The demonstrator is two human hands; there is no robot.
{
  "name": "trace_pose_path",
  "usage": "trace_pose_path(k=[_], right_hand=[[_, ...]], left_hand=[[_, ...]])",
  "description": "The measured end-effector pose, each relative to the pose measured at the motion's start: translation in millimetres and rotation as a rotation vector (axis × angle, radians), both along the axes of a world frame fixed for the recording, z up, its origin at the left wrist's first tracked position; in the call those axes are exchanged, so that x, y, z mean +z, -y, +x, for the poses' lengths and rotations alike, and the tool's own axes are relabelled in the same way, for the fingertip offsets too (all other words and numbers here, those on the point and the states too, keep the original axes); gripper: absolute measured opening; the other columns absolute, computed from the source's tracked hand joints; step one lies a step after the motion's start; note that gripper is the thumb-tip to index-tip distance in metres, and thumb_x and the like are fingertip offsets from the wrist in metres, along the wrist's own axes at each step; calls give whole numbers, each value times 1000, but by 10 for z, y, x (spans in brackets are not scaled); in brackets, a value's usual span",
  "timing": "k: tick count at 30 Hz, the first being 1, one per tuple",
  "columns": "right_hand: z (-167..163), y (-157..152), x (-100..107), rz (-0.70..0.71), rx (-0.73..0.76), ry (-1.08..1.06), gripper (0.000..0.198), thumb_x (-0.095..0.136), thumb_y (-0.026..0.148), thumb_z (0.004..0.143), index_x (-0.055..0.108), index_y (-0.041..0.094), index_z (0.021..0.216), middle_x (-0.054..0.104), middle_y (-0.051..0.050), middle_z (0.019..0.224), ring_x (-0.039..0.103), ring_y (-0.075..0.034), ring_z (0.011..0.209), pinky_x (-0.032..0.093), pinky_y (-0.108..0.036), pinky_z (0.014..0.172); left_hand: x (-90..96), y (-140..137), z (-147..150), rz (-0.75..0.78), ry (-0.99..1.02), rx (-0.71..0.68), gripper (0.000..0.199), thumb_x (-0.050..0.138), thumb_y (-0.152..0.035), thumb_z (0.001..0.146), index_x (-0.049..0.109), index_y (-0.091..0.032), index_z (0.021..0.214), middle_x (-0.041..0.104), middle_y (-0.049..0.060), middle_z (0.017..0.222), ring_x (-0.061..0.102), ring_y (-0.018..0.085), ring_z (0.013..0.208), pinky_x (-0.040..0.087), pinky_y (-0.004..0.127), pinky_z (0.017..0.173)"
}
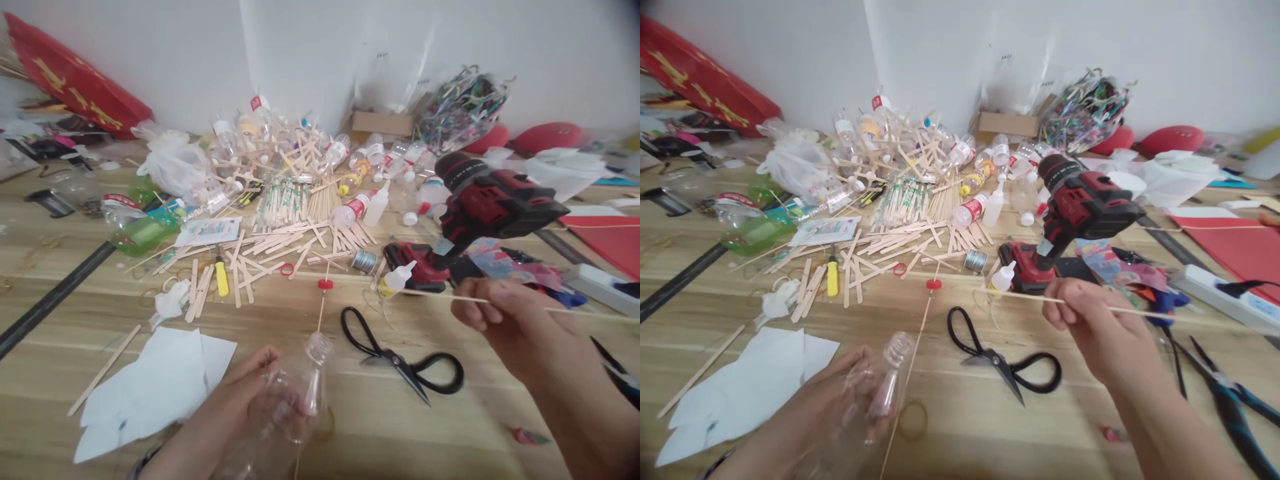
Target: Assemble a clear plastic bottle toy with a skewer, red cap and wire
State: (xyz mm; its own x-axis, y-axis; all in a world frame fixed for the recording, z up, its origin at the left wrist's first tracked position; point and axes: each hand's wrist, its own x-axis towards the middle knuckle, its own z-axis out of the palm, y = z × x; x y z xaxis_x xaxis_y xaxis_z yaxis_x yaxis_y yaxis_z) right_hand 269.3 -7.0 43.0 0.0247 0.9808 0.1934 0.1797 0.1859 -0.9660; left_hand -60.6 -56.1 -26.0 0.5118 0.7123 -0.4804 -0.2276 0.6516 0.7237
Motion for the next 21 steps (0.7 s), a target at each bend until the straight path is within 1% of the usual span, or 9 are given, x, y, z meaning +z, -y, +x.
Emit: trace_pose_path(k=[3,6,8,9,11,13,16,19,21], right_hand=[[-145,40,88,150,-78,529,35,48,43,93,55,26,64,54,-3,57,48,-19,52,32,-33,51],[-454,-96,112,323,67,974,30,48,40,92,55,23,69,60,-5,63,53,-18,55,33,-31,53],[-654,-312,155,444,71,1234,32,45,37,93,57,22,68,61,-7,63,54,-19,56,32,-32,56],[-739,-440,192,465,51,1331,31,46,36,93,59,21,69,60,-8,63,54,-20,56,31,-32,56],[-874,-679,289,410,-42,1466,22,49,29,92,64,18,80,63,-10,69,56,-20,59,30,-31,55],[-968,-822,381,381,-107,1474,21,48,19,90,64,15,104,67,-16,84,58,-23,62,30,-31,53],[-1053,-753,420,397,-94,1358,41,47,16,89,52,15,129,66,-18,105,62,-25,71,36,-32,54],[-1087,-448,295,439,198,1006,32,41,22,94,58,16,120,67,-14,100,63,-26,86,46,-34,67],[-1091,-247,145,290,356,726,33,44,31,95,55,18,124,65,-11,102,62,-19,74,48,-31,64]], left_hand=[[77,-59,-4,-92,11,117,19,65,-33,82,50,-22,80,70,1,75,66,15,68,48,28,67],[130,-103,16,-129,-9,152,24,71,-36,76,54,-20,81,72,3,75,67,17,69,48,29,65],[127,-120,29,-117,-1,173,27,72,-39,73,54,-20,81,73,4,74,68,18,69,49,30,67],[119,-127,36,-106,7,180,28,72,-40,73,54,-20,80,73,5,74,68,18,70,49,30,69],[104,-138,50,-97,20,178,28,71,-41,74,54,-19,79,73,5,75,67,18,70,49,30,70],[104,-147,61,-103,27,169,26,69,-40,76,53,-19,80,73,4,74,67,17,70,49,30,69],[140,-156,65,-107,12,182,26,68,-39,78,51,-20,81,74,4,75,68,17,69,48,29,67],[202,-157,64,-94,-32,194,25,65,-39,80,49,-20,84,74,4,79,69,18,73,50,30,71],[243,-159,83,-75,-44,203,24,66,-37,78,49,-21,85,73,2,78,69,18,74,50,31,73]])
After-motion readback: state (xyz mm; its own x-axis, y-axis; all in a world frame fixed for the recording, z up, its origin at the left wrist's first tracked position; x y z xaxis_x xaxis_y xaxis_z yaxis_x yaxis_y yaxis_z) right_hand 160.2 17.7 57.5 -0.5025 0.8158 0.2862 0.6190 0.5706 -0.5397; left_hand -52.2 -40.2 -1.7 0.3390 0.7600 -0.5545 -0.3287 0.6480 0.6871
